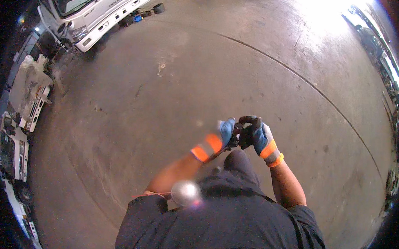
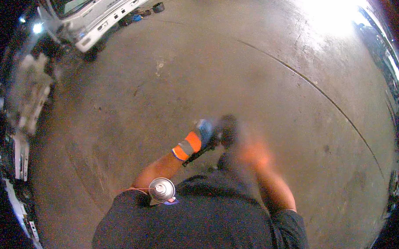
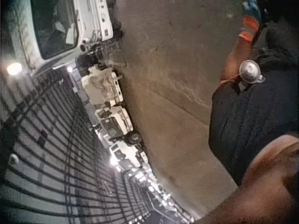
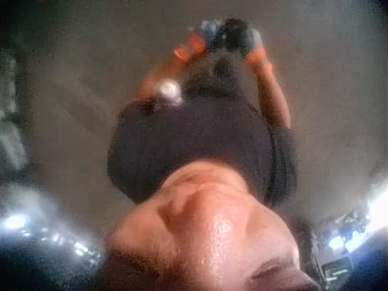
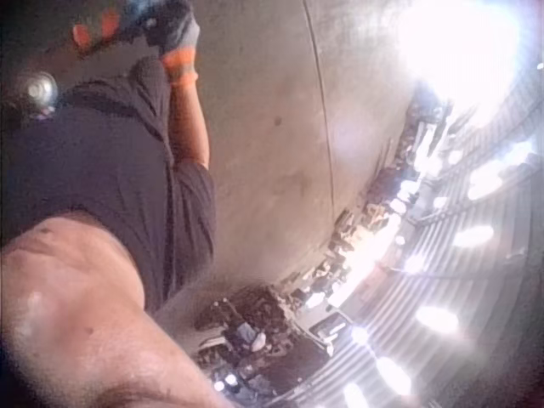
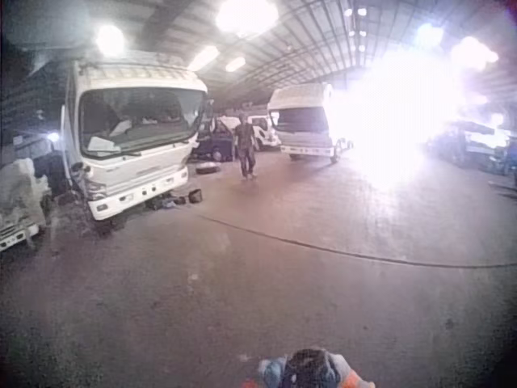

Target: The person walks through a vehicle repair garage carrying a metal part and a spray can. They sit on the floor and use a wrench and spray lubricant to work on the part, manipulating it with gloved hands.

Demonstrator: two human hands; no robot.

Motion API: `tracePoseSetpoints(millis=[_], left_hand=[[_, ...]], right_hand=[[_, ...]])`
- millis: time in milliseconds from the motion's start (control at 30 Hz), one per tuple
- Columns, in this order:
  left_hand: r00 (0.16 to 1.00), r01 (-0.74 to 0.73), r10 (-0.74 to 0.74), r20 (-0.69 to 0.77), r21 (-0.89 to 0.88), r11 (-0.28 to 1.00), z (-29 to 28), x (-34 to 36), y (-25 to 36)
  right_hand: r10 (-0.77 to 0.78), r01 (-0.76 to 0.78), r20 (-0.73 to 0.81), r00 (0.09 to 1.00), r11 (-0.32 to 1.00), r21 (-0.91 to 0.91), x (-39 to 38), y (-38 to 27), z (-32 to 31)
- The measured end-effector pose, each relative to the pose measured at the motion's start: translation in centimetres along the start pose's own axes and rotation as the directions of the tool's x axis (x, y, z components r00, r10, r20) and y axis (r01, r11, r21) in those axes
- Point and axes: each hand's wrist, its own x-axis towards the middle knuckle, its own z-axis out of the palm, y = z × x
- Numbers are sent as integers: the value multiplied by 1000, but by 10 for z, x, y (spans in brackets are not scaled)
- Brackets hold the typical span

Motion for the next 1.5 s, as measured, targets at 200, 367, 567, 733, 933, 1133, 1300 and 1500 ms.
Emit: tracePoseSetpoints(millis=[200,367,567,733,933,1133,1300,1500], left_hand=[[964,266,-262,-51,128,955,-65,226,-70],[973,226,-229,-9,194,955,-156,418,-58],[782,569,-623,-19,-387,725,-245,619,-75],[833,489,-551,-57,-392,779,-307,796,-149],[904,-277,377,-201,395,876,-402,1028,-304],[998,-29,-4,70,462,886,-494,1232,-279],[994,68,-110,20,679,731,-582,1390,-335],[992,120,-56,-111,745,656,-692,1583,-424]], right_hand=[[-396,421,216,892,559,-715,262,39,-107],[-305,376,228,925,824,-423,460,-58,-106],[-491,725,540,684,374,-578,703,-111,-131],[-289,503,416,862,396,-768,897,-147,-145],[-352,675,579,735,451,-583,1129,-255,-131],[-392,485,355,849,313,-816,1350,-249,-186],[-447,671,526,723,276,-688,1551,-287,-182],[-402,696,574,713,310,-648,1796,-343,-177]])
